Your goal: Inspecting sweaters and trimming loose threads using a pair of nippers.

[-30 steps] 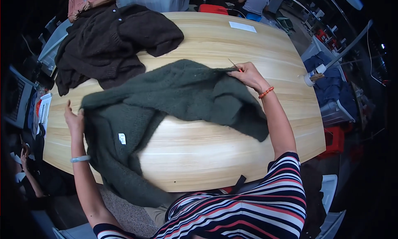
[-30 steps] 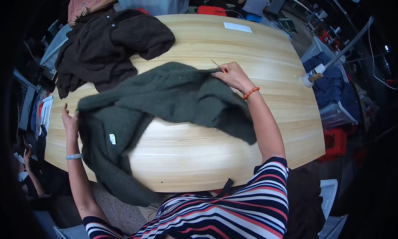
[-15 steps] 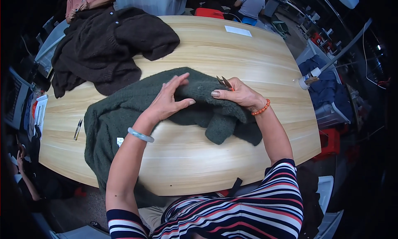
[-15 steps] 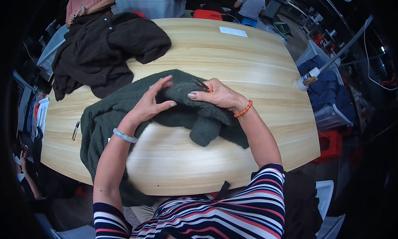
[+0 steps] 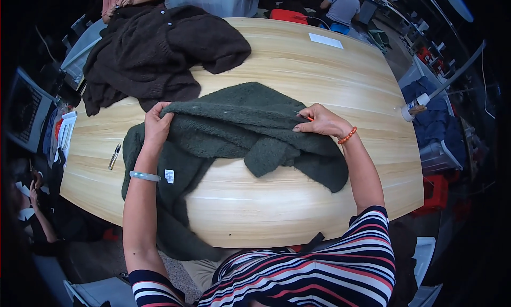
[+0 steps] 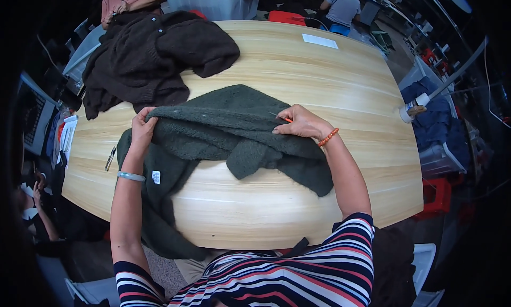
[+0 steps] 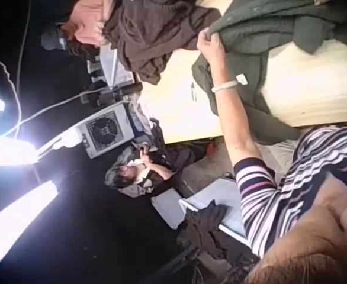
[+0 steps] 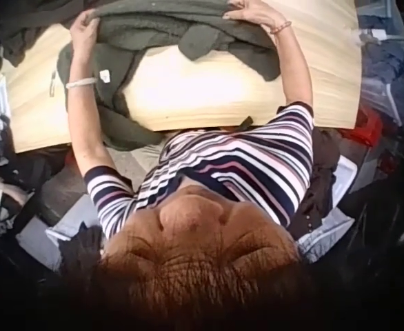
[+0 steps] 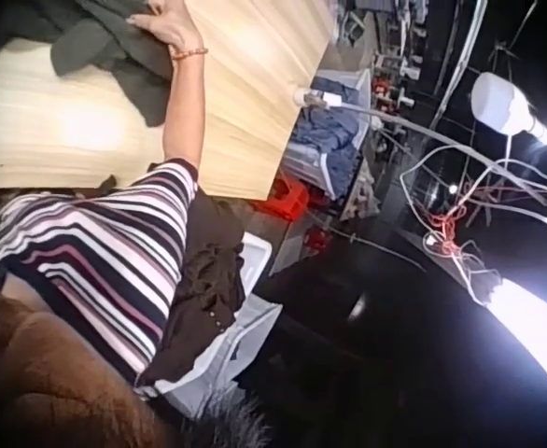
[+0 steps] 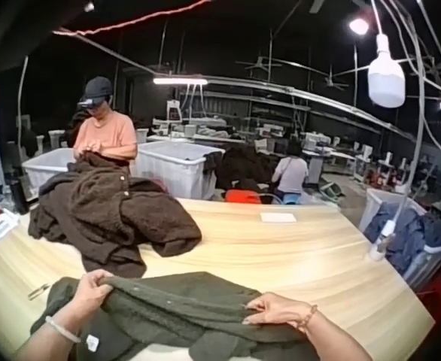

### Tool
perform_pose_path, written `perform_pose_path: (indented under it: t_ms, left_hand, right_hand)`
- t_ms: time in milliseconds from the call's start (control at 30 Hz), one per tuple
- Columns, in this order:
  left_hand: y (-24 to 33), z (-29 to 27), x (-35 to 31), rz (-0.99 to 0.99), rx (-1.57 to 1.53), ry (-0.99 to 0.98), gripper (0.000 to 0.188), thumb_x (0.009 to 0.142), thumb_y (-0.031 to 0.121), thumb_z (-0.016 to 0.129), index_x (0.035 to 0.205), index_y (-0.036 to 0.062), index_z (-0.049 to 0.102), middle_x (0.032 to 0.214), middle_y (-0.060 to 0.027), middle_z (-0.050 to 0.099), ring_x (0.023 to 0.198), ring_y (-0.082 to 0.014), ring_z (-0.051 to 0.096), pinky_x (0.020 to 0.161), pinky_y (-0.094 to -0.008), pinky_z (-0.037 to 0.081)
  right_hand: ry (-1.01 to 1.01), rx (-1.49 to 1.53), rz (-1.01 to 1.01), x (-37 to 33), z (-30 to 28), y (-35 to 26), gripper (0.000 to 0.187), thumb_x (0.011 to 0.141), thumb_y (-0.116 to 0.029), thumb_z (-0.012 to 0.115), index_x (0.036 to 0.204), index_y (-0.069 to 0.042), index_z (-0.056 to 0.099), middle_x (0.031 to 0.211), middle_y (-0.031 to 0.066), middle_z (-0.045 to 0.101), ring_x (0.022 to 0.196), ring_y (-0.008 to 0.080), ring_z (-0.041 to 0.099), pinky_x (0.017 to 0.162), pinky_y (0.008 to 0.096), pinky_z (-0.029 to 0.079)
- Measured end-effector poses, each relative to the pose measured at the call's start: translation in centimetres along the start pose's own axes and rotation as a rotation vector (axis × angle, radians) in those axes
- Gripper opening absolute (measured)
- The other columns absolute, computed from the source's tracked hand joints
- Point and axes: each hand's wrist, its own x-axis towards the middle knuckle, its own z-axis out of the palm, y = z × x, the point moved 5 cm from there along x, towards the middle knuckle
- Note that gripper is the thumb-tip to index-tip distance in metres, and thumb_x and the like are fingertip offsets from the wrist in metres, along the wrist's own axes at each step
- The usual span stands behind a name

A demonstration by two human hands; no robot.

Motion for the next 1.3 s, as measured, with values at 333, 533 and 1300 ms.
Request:
perform_pose_path:
  t_ms: [333, 533, 1300]
  left_hand:
    - [-1.8, -2.2, -3.1, -0.184, 0.082, -0.019, 0.03, 0.083, 0.007, 0.068, 0.111, 0.0008, 0.061, 0.094, -0.0012, 0.062, 0.085, -0.0083, 0.057, 0.079, -0.0221, 0.046]
    - [1.9, -6.6, -8.7, 0.011, 0.98, 0.078, 0.058, 0.071, 0.022, 0.078, 0.122, 0.0066, 0.056, 0.117, -0.0145, 0.054, 0.112, -0.0333, 0.048, 0.095, -0.0394, 0.041]
    - [-5.4, -29.6, -21.7, -0.238, -0.446, 0.706, 0.018, 0.096, 0.013, 0.052, 0.104, -0.002, 0.058, 0.095, -0.0087, 0.066, 0.084, -0.0132, 0.064, 0.079, -0.0247, 0.052]
  right_hand:
    - [0.166, 0.122, 0.148, 0.1, -1.6, 2.7, 0.023, 0.081, -0.019, 0.074, 0.091, 0.001, 0.07, 0.071, -0.0053, 0.059, 0.066, 0.0031, 0.049, 0.062, 0.0205, 0.042]
    - [0.353, -0.137, 0.069, -0.2, -2.0, 2.1, 0.027, 0.079, -0.017, 0.073, 0.099, 0.001, 0.069, 0.084, 0.004, 0.065, 0.078, 0.0105, 0.057, 0.073, 0.0259, 0.047]
    - [0.087, -0.707, -0.415, 13.6, 21.9, -18.7, 0.057, 0.075, -0.016, 0.072, 0.127, -0.007, 0.051, 0.115, 0.0145, 0.059, 0.095, 0.0357, 0.062, 0.082, 0.0416, 0.05]
